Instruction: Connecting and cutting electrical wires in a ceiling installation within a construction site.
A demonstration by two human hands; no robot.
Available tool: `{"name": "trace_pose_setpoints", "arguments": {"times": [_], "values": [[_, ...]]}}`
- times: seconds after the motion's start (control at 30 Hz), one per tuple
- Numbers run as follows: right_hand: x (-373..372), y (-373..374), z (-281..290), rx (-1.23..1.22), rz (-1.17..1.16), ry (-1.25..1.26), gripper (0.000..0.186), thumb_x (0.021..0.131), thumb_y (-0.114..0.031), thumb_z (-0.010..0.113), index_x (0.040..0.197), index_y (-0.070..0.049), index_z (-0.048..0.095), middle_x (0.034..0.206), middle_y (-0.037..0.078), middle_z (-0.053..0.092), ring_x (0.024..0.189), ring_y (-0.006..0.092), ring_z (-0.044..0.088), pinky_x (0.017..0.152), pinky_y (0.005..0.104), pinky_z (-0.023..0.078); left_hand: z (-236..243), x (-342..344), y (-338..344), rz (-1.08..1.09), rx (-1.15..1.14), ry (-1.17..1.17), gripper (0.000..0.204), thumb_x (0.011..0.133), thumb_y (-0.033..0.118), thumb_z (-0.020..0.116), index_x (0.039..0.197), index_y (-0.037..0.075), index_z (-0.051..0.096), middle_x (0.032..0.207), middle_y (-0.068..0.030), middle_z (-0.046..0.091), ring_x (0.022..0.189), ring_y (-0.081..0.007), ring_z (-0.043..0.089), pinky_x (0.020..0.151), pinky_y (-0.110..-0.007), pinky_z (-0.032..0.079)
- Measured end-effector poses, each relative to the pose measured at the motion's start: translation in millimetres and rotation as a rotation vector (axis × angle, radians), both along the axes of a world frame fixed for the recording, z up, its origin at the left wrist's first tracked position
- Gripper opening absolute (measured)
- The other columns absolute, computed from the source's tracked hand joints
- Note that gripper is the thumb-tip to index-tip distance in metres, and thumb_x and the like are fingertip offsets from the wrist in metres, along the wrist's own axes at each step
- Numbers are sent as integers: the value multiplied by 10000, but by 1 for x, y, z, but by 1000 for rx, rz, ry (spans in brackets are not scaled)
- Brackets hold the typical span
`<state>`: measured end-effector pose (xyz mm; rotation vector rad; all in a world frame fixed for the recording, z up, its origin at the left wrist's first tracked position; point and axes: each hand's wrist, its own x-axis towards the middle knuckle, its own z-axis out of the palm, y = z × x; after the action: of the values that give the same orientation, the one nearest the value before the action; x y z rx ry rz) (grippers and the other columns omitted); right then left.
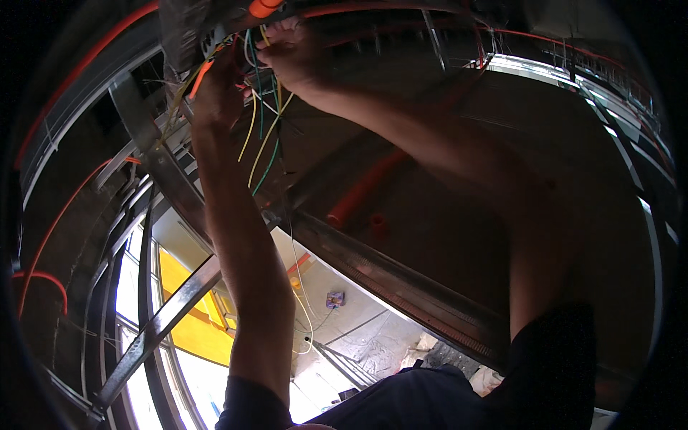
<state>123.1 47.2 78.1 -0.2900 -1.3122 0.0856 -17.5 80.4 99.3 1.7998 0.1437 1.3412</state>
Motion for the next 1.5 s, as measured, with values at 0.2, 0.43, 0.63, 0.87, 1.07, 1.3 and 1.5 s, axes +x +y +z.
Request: {"name": "trace_pose_setpoints", "arguments": {"times": [0.2,0.43,0.63,0.87,1.07,1.3,1.5], "values": [[3,2,6,-67,128,8,351,753,15,715,1032,-18,506,944,123,663,825,162,648,699,274,534,4,3,16,-2,-69,8,226,918,360,494,997,192,621,839,97,575,747,-41,463,648,-250,309],[-4,-3,12,-364,50,57,428,796,-92,698,1174,-19,512,1006,44,614,943,150,602,840,325,478,-2,1,18,-8,-82,-64,247,823,362,628,999,188,626,838,95,565,789,-50,465,679,-286,294],[-7,-6,12,-338,20,55,436,838,-55,648,1242,1,495,1100,62,600,976,140,607,878,318,473,0,2,12,-146,-71,-227,187,799,274,685,944,159,653,842,75,605,744,-52,504,692,-255,327],[-17,-8,19,-323,-94,202,310,734,-7,726,1032,17,645,918,58,669,803,138,629,686,267,516,6,6,14,-128,19,-191,158,860,265,636,944,135,666,836,46,624,696,-46,507,576,-219,319],[-16,-9,19,-363,-175,210,200,730,24,718,920,-17,668,794,34,661,678,122,614,588,257,496,3,4,18,-77,39,-123,190,901,286,582,958,125,665,777,43,599,635,-69,424,558,-245,266],[-10,-3,12,-242,-267,130,224,764,-6,713,983,-8,662,827,58,672,727,117,624,619,254,498,7,9,19,-151,-49,-89,256,936,266,505,1093,106,627,987,16,641,917,-97,546,783,-263,373],[-9,-5,8,-191,-240,130,233,776,3,696,999,9,632,877,64,660,753,119,628,654,249,512,6,11,14,-192,-136,-166,260,935,236,512,1138,106,608,1002,8,642,924,-103,558,766,-262,389]]}}
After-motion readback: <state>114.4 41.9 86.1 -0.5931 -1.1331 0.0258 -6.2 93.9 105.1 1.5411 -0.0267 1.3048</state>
